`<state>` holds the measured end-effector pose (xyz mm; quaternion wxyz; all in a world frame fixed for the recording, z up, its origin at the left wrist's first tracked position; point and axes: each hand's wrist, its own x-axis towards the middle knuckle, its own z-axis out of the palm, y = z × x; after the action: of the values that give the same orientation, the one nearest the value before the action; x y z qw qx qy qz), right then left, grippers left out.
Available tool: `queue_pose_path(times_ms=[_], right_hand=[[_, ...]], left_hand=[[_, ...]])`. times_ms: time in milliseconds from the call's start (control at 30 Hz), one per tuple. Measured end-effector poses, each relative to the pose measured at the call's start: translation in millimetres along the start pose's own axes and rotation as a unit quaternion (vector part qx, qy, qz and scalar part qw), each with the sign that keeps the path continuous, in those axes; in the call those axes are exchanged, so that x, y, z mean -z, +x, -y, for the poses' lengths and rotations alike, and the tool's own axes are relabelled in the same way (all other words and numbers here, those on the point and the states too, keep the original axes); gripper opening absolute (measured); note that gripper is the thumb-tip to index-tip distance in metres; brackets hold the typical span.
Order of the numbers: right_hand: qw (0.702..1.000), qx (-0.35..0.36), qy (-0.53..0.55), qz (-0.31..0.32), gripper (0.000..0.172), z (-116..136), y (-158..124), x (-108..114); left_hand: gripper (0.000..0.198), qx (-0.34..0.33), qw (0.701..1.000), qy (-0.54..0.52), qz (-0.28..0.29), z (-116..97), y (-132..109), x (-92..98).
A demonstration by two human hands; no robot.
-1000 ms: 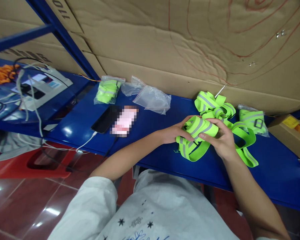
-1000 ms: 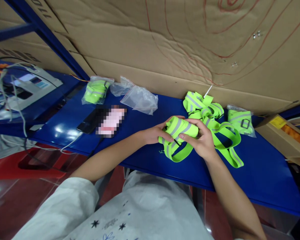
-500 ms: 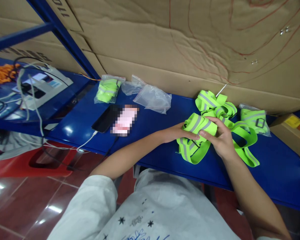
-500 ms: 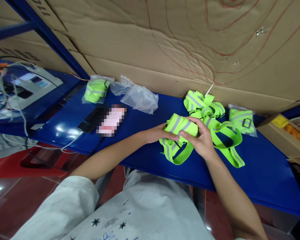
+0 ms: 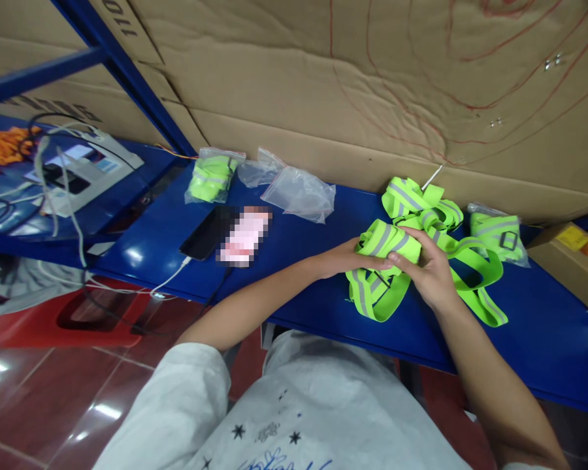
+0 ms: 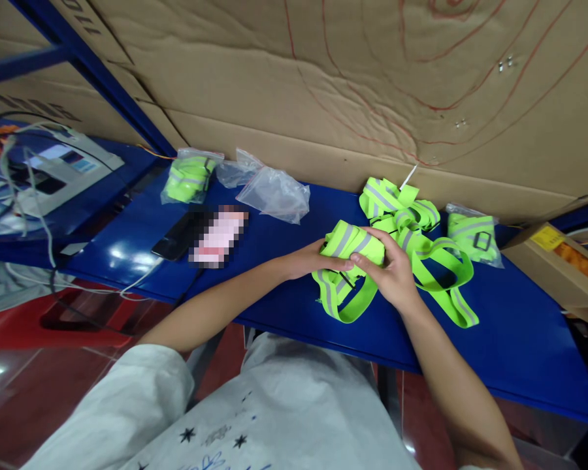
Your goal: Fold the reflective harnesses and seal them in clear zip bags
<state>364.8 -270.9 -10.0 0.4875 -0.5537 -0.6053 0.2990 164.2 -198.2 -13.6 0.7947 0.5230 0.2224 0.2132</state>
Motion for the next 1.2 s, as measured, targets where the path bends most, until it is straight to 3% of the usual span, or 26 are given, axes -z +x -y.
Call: queue_pose_path(times_ms=[200,400,567,700,867,1000,1200], right_hand=[[1.0,0.01,-0.014,0.0,0.061,1,-1,-1],[0.998,0.036,-0.045,-0.018,0.057,-2,-1,-9],[0.999,-0.026,0.001,-0.035,0.07,1,-2,-19],[0.992,-0.076,0.096,-0.017,0.064,-4,2,-22],[0.976,-0.154,0.152,0.031,0.059,-9,2,-27],[0.988,-0.123,0.096,0.009,0.047,-17,1,-29],[0.996,-0.013,0.015,-0.084,0.055,-25,5,-21]], left_hand=[[0.066,-0.011,1.0,0.001,0.017,-6,-2,0.4],[0.058,0.004,0.998,0.046,-0.049,-8,-2,1.6],[0.057,-0.012,0.996,0.007,-0.092,-9,0,3.7],[0.058,-0.076,0.98,-0.088,-0.159,-15,4,10.4],[0.054,-0.136,0.964,-0.145,-0.175,-23,7,20.4],[0.051,-0.14,0.964,-0.152,-0.17,-24,7,23.0],[0.041,-0.099,0.964,-0.193,-0.151,-21,5,20.7]])
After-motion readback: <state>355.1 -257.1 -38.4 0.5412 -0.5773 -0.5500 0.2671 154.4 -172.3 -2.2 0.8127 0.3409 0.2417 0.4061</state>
